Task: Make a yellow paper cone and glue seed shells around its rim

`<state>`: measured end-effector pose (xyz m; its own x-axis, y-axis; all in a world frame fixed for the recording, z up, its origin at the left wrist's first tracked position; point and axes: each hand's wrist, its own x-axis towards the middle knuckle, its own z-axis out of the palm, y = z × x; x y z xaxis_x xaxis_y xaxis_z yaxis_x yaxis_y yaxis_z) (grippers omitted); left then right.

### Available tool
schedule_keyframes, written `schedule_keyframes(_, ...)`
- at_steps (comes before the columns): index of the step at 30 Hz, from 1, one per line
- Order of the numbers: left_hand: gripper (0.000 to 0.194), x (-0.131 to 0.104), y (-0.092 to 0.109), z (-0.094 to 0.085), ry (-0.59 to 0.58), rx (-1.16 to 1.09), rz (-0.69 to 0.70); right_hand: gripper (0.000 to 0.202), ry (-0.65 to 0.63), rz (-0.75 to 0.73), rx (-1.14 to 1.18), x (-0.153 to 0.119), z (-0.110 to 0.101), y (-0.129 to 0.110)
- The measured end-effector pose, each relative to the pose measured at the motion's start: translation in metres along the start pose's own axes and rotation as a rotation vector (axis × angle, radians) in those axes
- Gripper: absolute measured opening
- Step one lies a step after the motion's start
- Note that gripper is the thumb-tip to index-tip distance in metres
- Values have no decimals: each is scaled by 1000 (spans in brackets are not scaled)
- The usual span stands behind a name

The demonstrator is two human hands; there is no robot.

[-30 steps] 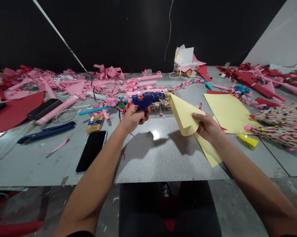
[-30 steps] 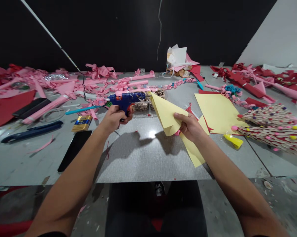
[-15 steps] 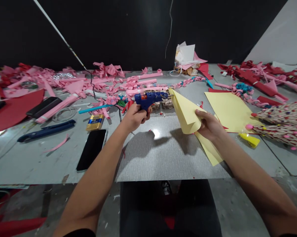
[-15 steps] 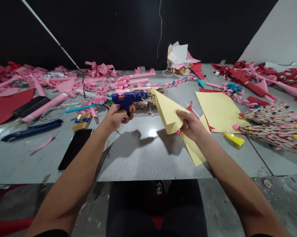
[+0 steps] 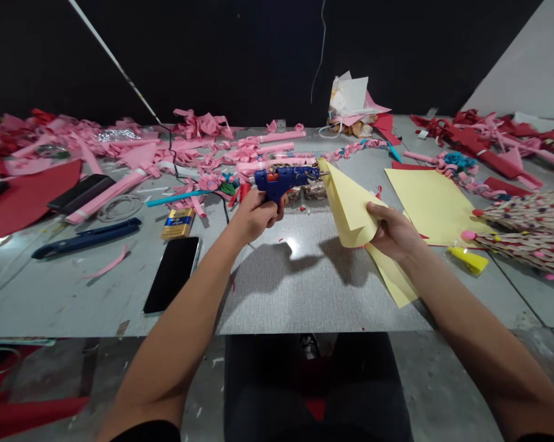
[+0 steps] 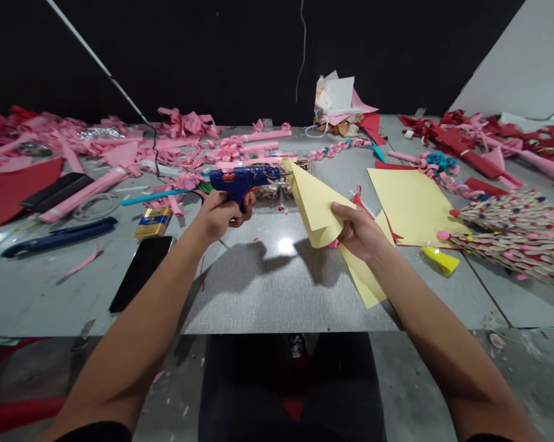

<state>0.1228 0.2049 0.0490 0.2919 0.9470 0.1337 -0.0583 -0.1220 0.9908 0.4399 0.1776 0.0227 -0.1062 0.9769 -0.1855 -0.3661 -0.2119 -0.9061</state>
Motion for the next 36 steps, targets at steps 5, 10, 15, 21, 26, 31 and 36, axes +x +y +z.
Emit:
schedule_keyframes(5, 17, 0, -2, 1, -14, 33, 28, 40, -1, 4, -1, -1, 1, 0)
schedule_keyframes(10, 17, -1, -2, 2, -23, 36, 44, 41, 0, 11, -19, -1, 1, 0)
schedule_keyframes(15, 12, -1, -6, 0, -37, 66, 43, 44, -1, 14, -15, -2, 1, 0)
schedule_keyframes(21, 12, -2, -8, 1, -41, 73, 49, 41, -2, 19, -17, -2, 1, 0)
schedule_keyframes(26, 11, -2, -8, 1, -58, 108, 64, 39, 8, 13, -11, -3, 1, 0)
schedule_keyframes(31, 12, -2, -8, 1, -78, 111, 54, 41, -3, 16, 0, -3, 2, 0)
schedule_keyframes(36, 25, -4, -4, 4, -43, 105, 30, 40, 9, 17, -3, -3, 2, 0)
